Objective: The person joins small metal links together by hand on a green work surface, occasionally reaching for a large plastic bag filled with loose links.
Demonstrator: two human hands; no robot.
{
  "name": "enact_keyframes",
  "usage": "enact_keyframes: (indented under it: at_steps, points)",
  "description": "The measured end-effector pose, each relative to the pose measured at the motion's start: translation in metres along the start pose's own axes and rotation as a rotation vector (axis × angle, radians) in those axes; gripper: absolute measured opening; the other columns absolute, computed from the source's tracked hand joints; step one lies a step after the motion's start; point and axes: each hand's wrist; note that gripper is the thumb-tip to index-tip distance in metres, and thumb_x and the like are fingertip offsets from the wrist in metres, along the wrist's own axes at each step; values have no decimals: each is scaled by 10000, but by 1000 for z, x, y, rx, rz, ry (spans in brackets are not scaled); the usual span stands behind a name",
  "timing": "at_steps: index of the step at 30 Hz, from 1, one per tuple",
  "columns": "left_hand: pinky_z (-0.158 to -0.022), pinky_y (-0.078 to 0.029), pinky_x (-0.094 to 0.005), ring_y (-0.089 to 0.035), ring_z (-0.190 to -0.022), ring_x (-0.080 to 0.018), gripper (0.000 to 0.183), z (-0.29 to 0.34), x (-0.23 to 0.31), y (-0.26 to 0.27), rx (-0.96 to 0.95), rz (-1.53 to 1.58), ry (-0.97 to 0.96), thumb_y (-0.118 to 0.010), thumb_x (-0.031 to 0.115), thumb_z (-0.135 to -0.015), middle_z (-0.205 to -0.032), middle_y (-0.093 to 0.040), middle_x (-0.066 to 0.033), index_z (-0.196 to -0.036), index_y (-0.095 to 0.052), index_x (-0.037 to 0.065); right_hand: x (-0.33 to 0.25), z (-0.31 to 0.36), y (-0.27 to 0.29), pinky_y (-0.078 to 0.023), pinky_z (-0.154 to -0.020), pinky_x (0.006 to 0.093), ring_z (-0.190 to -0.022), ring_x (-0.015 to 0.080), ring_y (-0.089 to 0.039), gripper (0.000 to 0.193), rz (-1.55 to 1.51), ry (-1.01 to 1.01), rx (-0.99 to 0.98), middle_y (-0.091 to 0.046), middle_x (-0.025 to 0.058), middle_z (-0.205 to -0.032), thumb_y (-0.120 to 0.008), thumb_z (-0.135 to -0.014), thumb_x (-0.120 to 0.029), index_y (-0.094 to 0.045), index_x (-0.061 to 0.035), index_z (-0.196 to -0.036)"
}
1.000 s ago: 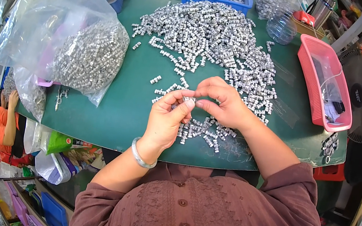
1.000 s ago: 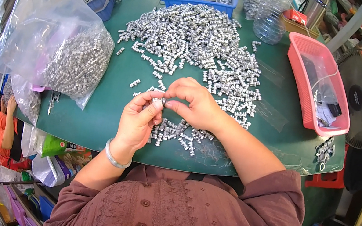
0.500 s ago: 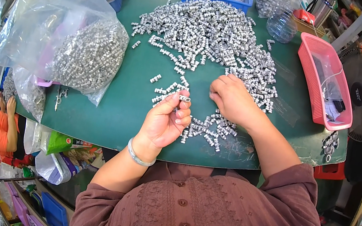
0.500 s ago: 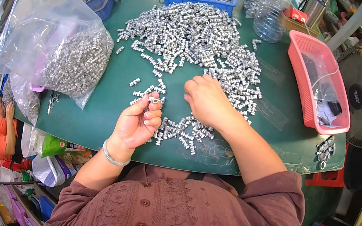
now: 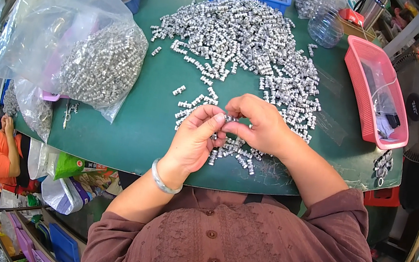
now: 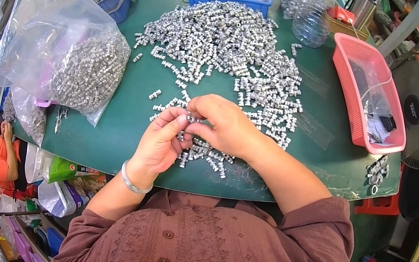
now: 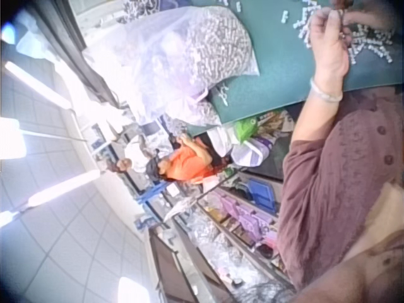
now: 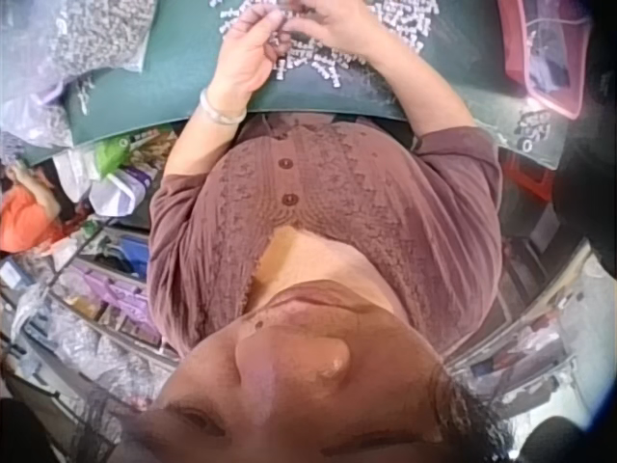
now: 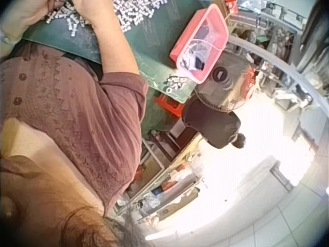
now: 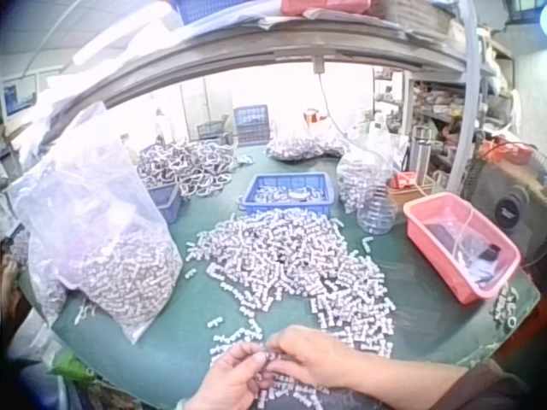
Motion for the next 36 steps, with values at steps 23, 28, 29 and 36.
enact_keyframes:
  at_steps: [23,28,29,36]
  points:
    - [-683,-492,-311,-562,-809,-230,89,0,10,13,-15,340,64,-524,75,-786,-859,-573,-103,-867,-549,49,16,5,19,-421,-743,349,-838,260,-487,62,357,38,-500,-522,68,-804,-627,-688,-69,-573,-48,-708]
    - [-570,-444,-260,-537,-708,-172,89,2,6,16,-6,175,42,-544,63,-809,-811,-555,-61,-898,-549,62,15,4,18,-422,-755,355,-835,266,-496,70,371,14,-514,-520,81,-801,-616,-704,-53,-575,-53,-760]
    - [-544,-421,-245,-517,-668,-147,103,2,5,12,58,80,30,-559,53,-809,-800,-544,-47,-911,-545,61,16,4,17,-421,-755,361,-842,270,-499,85,311,-10,-453,-523,83,-805,-617,-711,-48,-570,-49,-783]
    - [-504,-387,-190,-478,-598,-82,263,10,2,-8,34,-279,-140,-637,-9,-767,-748,-528,-13,-999,-526,42,7,-1,16,-439,-682,355,-786,279,-540,121,-82,22,-174,-555,86,-820,-615,-742,-34,-549,-34,-843]
Point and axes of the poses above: each hand's wrist, its own z-axis away from the middle knuckle, its own y-axis out of the back of the hand, x = y × z
